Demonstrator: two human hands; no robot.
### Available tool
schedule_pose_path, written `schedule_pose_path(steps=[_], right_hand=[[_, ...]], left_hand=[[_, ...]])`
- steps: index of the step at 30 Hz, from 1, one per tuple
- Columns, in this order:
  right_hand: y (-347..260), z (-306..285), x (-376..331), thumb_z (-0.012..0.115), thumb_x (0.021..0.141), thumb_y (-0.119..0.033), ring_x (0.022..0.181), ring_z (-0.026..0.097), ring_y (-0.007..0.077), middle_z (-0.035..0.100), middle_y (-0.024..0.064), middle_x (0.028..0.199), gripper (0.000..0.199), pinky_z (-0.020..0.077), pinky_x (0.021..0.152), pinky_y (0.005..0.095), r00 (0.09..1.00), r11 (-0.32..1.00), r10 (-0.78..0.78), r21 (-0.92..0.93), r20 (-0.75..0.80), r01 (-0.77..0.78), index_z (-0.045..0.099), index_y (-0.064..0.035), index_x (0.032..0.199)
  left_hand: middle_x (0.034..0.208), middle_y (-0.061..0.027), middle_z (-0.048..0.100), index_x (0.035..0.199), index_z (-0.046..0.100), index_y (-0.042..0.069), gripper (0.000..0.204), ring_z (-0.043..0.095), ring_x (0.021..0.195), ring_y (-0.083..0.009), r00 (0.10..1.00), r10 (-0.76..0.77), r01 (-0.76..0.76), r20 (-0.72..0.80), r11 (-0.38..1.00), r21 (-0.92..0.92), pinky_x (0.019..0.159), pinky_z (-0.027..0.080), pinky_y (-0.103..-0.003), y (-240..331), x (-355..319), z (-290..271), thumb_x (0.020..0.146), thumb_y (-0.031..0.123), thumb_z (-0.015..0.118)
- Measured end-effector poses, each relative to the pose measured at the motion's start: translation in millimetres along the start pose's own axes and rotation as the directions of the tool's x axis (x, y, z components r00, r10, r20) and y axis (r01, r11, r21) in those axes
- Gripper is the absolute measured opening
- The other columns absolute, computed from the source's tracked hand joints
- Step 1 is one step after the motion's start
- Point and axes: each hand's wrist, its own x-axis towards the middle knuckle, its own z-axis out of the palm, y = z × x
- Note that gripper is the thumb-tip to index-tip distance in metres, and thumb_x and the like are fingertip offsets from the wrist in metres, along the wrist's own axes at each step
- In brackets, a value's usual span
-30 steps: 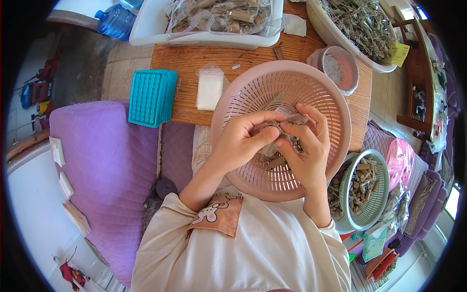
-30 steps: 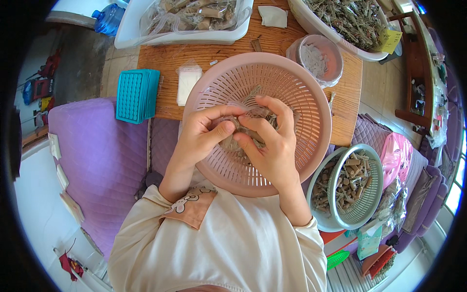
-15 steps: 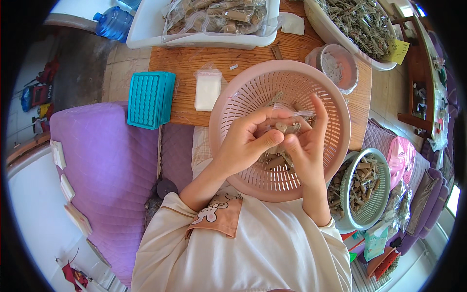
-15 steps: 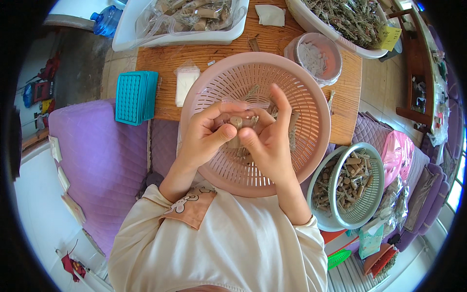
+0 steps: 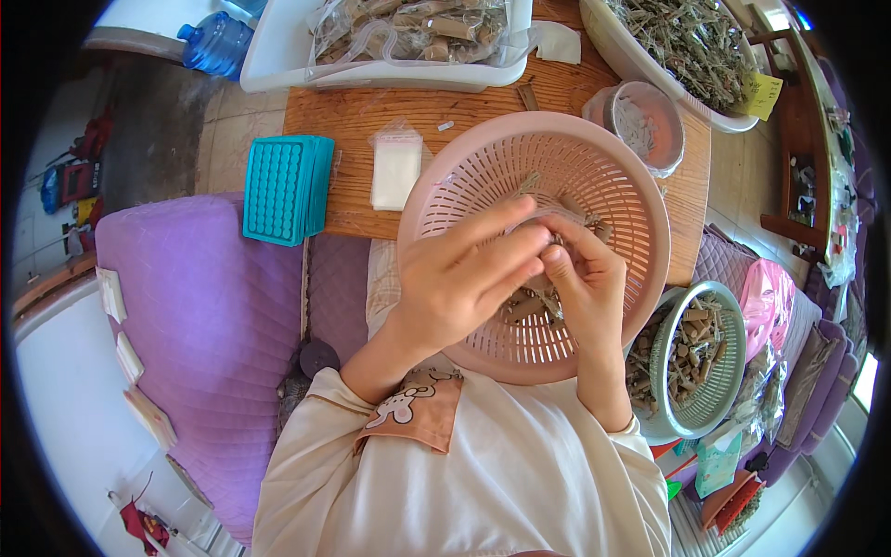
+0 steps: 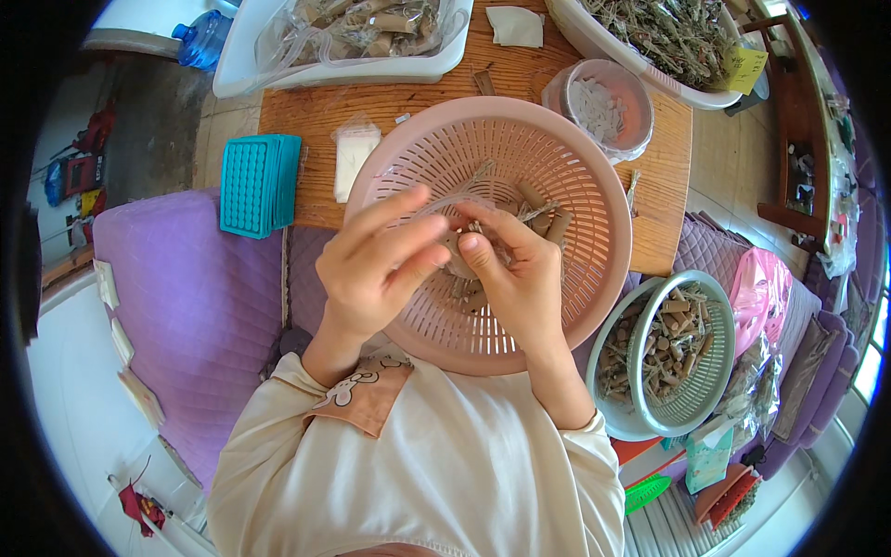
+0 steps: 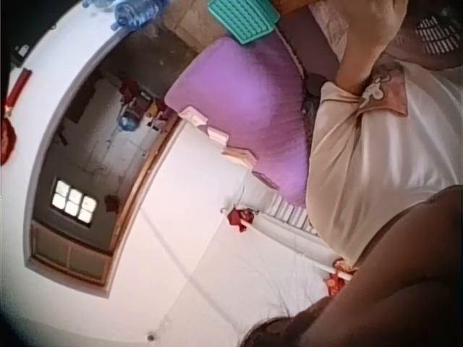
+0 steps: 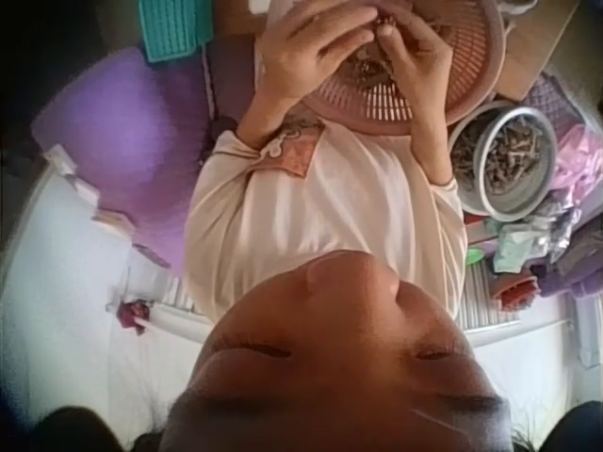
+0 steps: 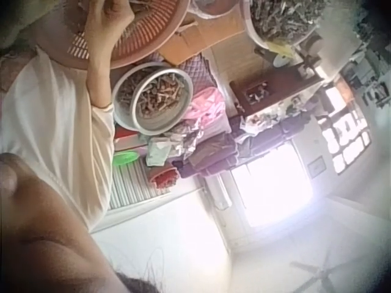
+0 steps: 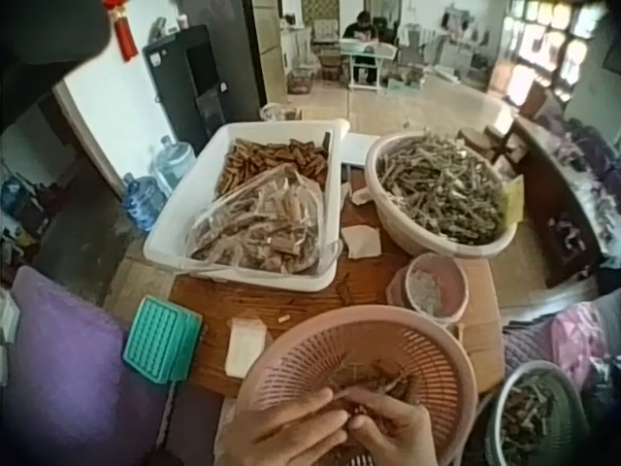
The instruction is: The person places small cylindrical components into individual plastic bags by hand.
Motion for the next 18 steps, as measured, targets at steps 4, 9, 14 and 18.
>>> schedule_pose_path(steps=[4,9,14,18], right_hand=[[0,-1,-2,0.057,0.083,-0.006,0.080,0.056,0.0086,0.062,0.0058,0.089,0.028,0.0459,0.070,0.0204,1.000,0.998,0.007,-0.064,-0.018,-0.008,0.055,0.0013,0.110],[-1,-2,-3,0.058,0.083,-0.007,0.072,0.054,0.0048,0.061,0.0031,0.083,0.027,0.0444,0.062,0.0174,0.999,0.995,-0.003,0.103,-0.048,0.008,0.056,0.0005,0.108],[2,-3,-4,0.058,0.083,-0.006,0.071,0.052,0.0036,0.061,0.0028,0.082,0.026,0.0435,0.061,0.0163,0.997,0.996,0.034,0.087,-0.070,-0.028,0.056,0.0007,0.107],[0,1,-4,0.058,0.082,-0.006,0.074,0.053,0.0044,0.061,0.0025,0.085,0.025,0.0441,0.064,0.0169,0.994,0.998,-0.004,0.054,-0.110,0.010,0.057,0.0014,0.106]], left_hand=[[0.099,-0.0058,0.061,0.083,0.062,0.008,0.017,0.062,0.066,-0.0167,0.996,-0.015,0.015,0.087,1.000,-0.004,0.054,0.050,-0.025,1,2,4,0.068,0.012,0.069],[0.099,-0.0085,0.062,0.082,0.065,0.006,0.018,0.063,0.071,-0.0183,0.974,-0.138,0.138,0.182,0.990,0.012,0.056,0.051,-0.025,-1,2,-7,0.067,0.015,0.071],[0.099,-0.0078,0.062,0.082,0.064,0.007,0.019,0.063,0.072,-0.0187,0.967,-0.098,0.110,0.237,0.993,-0.040,0.057,0.051,-0.026,1,3,-7,0.067,0.017,0.070],[0.098,-0.0066,0.061,0.080,0.063,0.006,0.019,0.061,0.075,-0.0172,0.928,-0.252,0.278,0.276,0.959,-0.059,0.058,0.050,-0.025,4,3,-3,0.067,0.017,0.070]])
